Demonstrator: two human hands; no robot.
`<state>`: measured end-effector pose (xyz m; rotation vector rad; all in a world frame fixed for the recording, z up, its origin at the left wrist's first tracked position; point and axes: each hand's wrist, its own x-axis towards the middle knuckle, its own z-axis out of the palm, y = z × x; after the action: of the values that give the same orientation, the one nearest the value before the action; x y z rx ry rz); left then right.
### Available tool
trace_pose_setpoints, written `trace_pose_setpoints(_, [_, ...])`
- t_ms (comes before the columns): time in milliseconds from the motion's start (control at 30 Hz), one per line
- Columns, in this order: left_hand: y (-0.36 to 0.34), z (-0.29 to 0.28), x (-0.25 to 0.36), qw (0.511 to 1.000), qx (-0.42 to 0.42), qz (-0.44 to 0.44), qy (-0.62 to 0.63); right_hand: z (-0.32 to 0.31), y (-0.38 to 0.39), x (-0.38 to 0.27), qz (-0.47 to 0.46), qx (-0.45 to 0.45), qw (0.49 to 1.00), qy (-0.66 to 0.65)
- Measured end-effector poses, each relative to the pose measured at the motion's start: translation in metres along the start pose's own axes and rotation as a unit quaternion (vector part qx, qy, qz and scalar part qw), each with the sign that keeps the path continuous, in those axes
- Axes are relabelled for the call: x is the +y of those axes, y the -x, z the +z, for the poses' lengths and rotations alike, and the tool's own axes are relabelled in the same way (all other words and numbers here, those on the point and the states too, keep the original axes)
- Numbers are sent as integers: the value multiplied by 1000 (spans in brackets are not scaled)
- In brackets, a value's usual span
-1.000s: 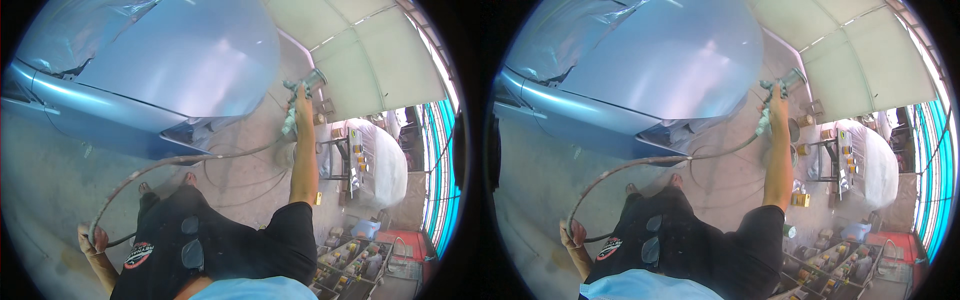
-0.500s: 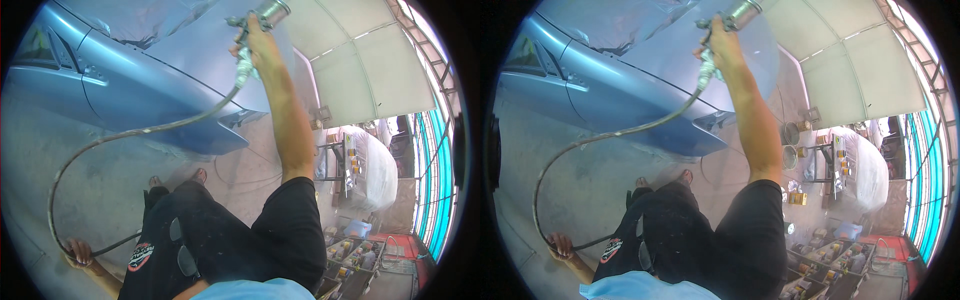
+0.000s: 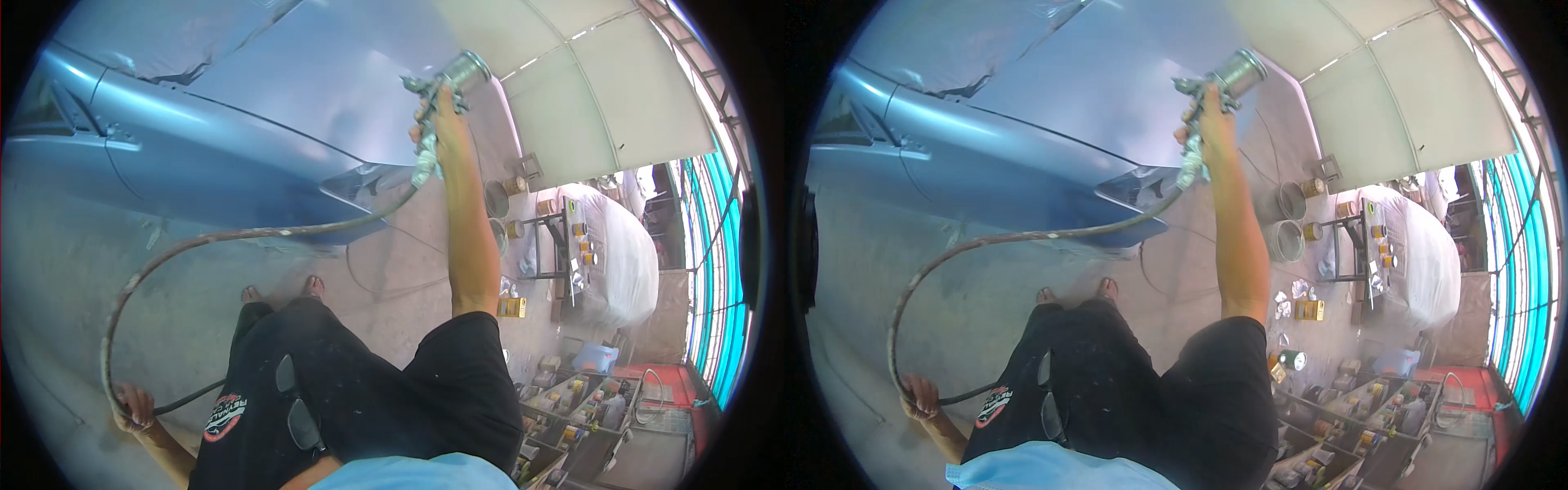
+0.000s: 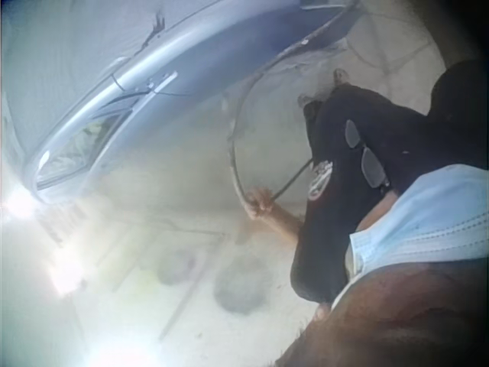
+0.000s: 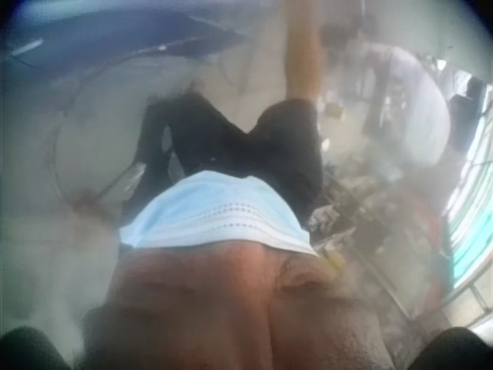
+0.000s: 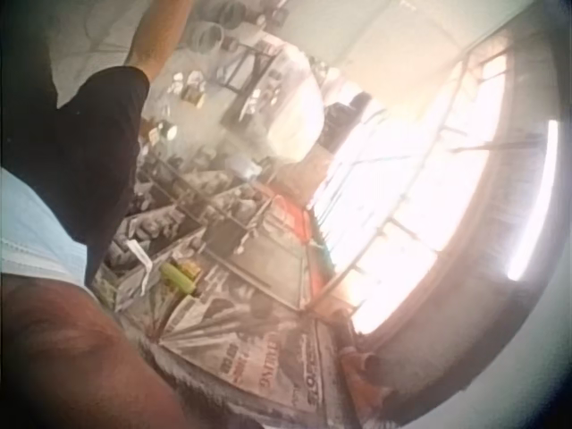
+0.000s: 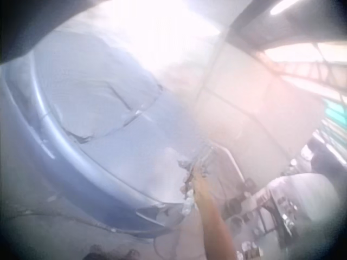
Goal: The person uses a spray gun to apply blue paint to the hood and front panel of a car.
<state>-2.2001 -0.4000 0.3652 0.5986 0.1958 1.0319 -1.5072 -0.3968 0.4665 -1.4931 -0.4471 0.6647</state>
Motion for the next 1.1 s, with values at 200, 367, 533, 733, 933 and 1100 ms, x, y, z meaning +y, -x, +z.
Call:
trace_pose_setpoints(200, [-41, 55, -79, 994, -45, -85, -51, -145, -26, 49, 20, 105, 994, -18])
trace_pose_setpoints(367, [-64, 109, -116, 988, -9, -133, -79, -224, -47, 86, 62, 169, 984, -2])
trace_pose_setpoints(533, [-77, 130, -142, 969, -58, -199, -132, -292, -66, 118, 66, 275, 959, -4])
trace_pose_setpoints(733, [-78, 109, -127, 975, -1, -174, -136, -278, -48, 97, 59, 281, 957, 38])
trace_pose_setpoints(933, [-70, 45, -82, 994, -56, -86, -30, -143, -9, 12, 6, 174, 980, 92])
trace_pose_setpoints(1100, [-47, -13, -25, 995, -87, -36, 20, -12, -3, -30, 3, 77, 993, 86])
